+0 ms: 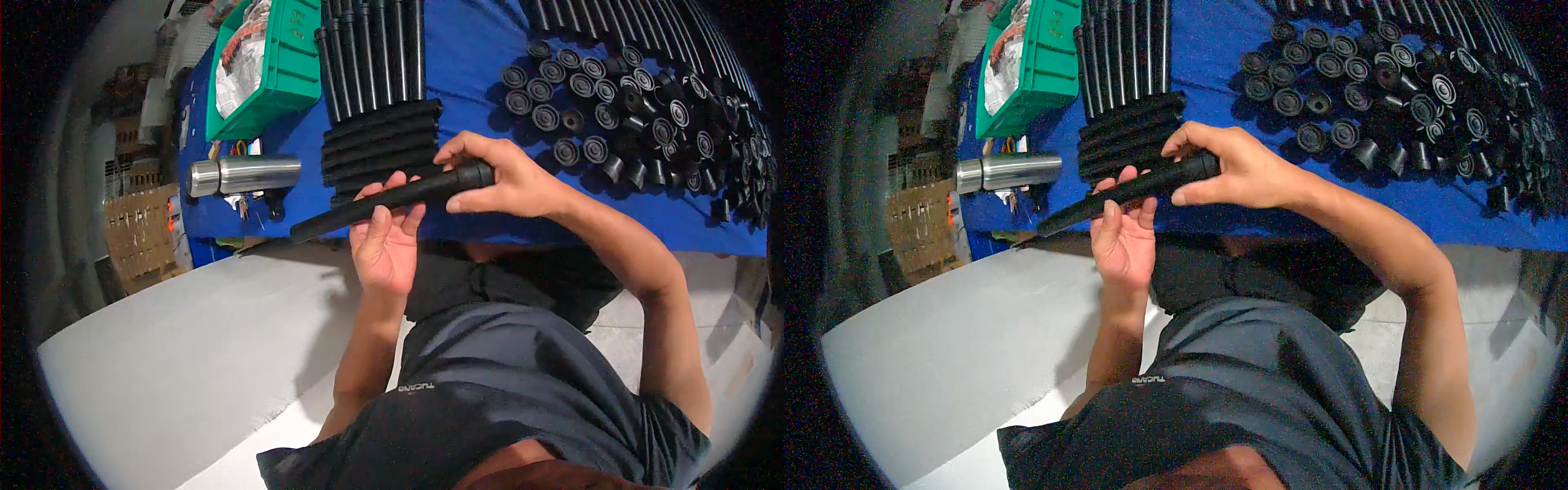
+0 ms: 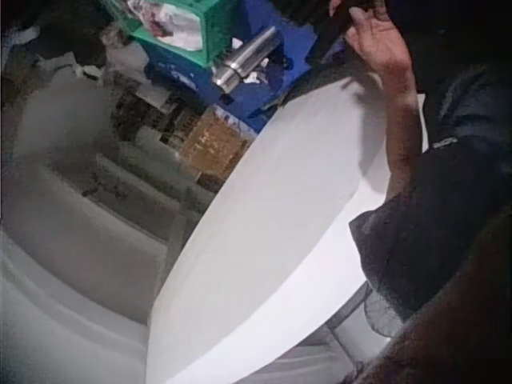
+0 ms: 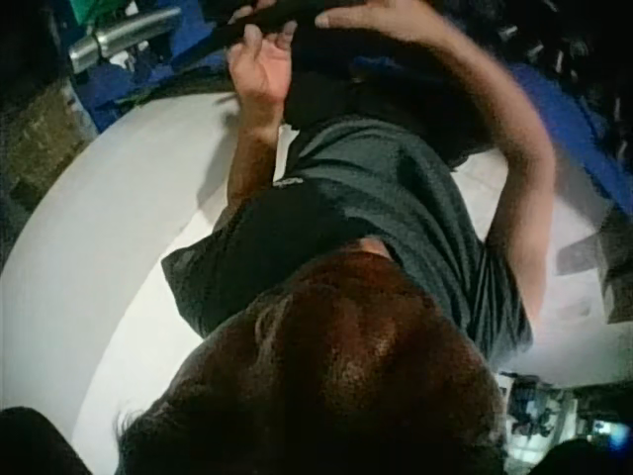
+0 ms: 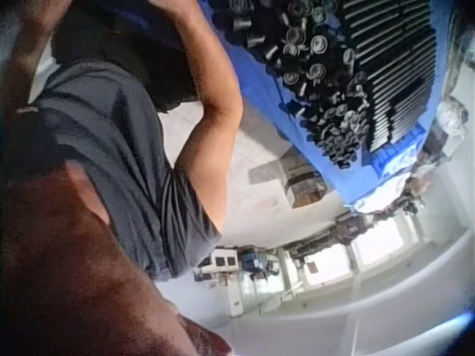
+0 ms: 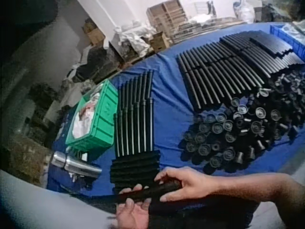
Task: Manually assemble black plastic tubes with end caps and sort them on a table.
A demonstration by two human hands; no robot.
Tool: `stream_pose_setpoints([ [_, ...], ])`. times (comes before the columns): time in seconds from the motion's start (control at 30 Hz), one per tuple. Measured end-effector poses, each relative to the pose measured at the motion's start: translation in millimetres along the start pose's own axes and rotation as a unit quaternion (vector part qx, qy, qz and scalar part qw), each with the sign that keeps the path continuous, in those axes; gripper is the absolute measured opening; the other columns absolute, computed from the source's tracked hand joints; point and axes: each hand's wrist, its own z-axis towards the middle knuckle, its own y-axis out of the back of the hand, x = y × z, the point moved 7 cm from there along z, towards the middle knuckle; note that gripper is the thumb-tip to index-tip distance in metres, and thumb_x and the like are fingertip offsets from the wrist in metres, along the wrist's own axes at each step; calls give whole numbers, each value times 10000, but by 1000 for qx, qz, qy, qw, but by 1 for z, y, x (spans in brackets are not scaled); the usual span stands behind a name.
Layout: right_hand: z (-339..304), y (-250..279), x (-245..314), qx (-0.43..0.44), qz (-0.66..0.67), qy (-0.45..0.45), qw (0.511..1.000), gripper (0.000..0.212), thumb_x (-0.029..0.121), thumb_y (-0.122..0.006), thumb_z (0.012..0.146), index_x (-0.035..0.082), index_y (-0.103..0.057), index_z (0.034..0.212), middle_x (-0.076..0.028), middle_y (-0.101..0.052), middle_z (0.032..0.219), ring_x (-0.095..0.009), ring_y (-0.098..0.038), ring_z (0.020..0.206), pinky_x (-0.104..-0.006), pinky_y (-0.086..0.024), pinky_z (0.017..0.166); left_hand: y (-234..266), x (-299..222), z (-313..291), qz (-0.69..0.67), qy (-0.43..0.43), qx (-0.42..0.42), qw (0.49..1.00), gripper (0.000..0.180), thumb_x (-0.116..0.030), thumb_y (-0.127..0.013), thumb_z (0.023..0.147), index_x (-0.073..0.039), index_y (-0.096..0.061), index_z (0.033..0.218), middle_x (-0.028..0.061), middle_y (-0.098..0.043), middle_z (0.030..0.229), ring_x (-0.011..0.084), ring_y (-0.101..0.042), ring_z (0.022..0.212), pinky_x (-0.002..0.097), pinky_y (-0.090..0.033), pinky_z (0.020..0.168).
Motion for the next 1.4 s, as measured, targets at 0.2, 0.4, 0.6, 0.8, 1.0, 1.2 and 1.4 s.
stream_pose_setpoints([
  [0.2, -6, 2, 7, 37, -126, 22, 991, 361, 236, -767, 781, 26, -588, 1015, -131, -578, 726, -264, -594, 653, -353, -449, 575, 2, 2, 5, 25, -23, 6, 999, 283, -144, -551, 973, -56, -517, 1241, 190, -575, 1286, 368, -550, 1210, 472, -482, 1033],
  [0.4, -4, 4, 9, 18, -138, 41, 989, 352, 246, -760, 791, 20, -598, 1006, -125, -576, 704, -258, -583, 606, -354, -437, 544, 9, 6, 5, 9, -7, -65, 998, 276, -150, -578, 960, -61, -523, 1215, 188, -596, 1241, 371, -557, 1200, 485, -485, 1026],
  [0.6, -5, 3, 6, 42, -115, -24, 992, 359, 232, -749, 799, 4, -594, 1029, -142, -607, 766, -277, -625, 677, -353, -471, 591, 6, 7, 5, 4, 22, -99, 995, 212, -68, -546, 954, -82, -535, 1165, 170, -607, 1213, 352, -593, 1159, 461, -547, 943],
  [0.8, -1, 8, 15, 10, -150, 75, 986, 368, 217, -747, 798, 11, -595, 1062, -158, -623, 946, -326, -635, 822, -371, -513, 680, 3, 10, 4, -8, 8, -87, 996, 290, -137, -633, 926, -67, -540, 1192, 178, -611, 1229, 363, -570, 1187, 470, -528, 980],
  [1.0, 0, 3, 15, 72, -175, 60, 980, 381, 192, -754, 785, 19, -592, 1084, -148, -612, 943, -330, -637, 851, -397, -528, 713, 5, 11, 12, 0, -22, -50, 998, 202, -120, -592, 953, -60, -520, 1132, 217, -612, 1207, 365, -594, 1157, 475, -544, 946],
  [1.2, -3, 10, 14, 43, -151, 38, 987, 353, 171, -762, 771, -3, -622, 1044, -142, -651, 900, -327, -654, 808, -381, -527, 695, -8, 7, 21, -46, -17, -24, 999, 236, -105, -629, 924, -55, -522, 1129, 231, -608, 1210, 377, -582, 1174, 505, -529, 963],
  [1.4, -2, 15, 6, 43, -122, -15, 991, 360, 176, -766, 771, -15, -625, 1041, -157, -664, 912, -318, -662, 798, -369, -512, 673, -6, 12, 21, -58, -2, 9, 998, 278, 8, -593, 894, -58, -532, 1157, 219, -603, 1221, 397, -559, 1198, 522, -537, 954],
])
